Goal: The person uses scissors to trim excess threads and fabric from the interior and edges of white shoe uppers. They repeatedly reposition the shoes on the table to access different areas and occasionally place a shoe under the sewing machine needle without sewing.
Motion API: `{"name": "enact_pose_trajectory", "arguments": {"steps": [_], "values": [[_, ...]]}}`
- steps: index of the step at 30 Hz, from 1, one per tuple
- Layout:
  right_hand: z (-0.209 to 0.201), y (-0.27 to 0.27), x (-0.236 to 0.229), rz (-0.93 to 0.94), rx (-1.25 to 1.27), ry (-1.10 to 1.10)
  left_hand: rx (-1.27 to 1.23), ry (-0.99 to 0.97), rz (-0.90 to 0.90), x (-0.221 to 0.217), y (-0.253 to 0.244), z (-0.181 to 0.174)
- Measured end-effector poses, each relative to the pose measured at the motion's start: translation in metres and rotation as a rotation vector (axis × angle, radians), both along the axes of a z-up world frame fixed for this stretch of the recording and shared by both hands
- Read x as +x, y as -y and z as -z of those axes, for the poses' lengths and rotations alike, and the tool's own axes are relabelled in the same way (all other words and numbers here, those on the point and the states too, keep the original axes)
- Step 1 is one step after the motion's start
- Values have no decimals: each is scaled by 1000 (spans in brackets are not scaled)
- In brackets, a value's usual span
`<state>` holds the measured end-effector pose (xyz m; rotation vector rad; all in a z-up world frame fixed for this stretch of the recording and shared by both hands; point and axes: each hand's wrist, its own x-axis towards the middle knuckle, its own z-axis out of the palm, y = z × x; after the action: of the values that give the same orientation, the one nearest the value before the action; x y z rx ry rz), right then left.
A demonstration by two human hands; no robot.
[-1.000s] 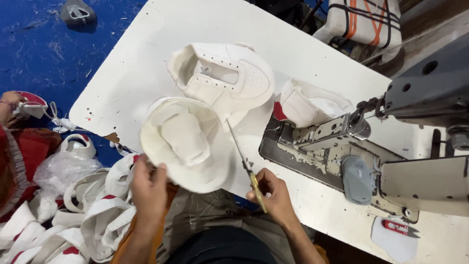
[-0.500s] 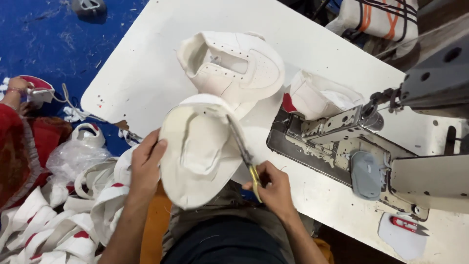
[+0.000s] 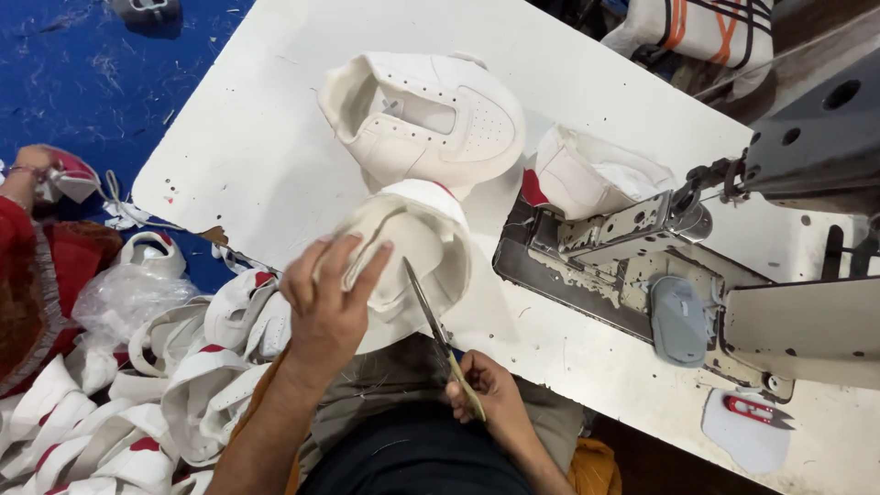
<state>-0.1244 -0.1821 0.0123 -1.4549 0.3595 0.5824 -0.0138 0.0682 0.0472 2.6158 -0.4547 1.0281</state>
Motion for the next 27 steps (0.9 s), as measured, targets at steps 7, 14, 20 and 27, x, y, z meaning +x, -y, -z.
{"name": "enact_pose_trajectory", "arguments": {"steps": [7,14,20,27], "values": [[10,0,-1,61,138,-68,-426,-460,174,19,-15,52],[14,6,-7,4,198,27,-264,110,-160,10,-60,-33],[11,-7,5,-12,206,-66,-414,-417,-32,3,-12,22],[27,8,-11,33,151,-27,-634,-306,34,4,-15,-26]]}}
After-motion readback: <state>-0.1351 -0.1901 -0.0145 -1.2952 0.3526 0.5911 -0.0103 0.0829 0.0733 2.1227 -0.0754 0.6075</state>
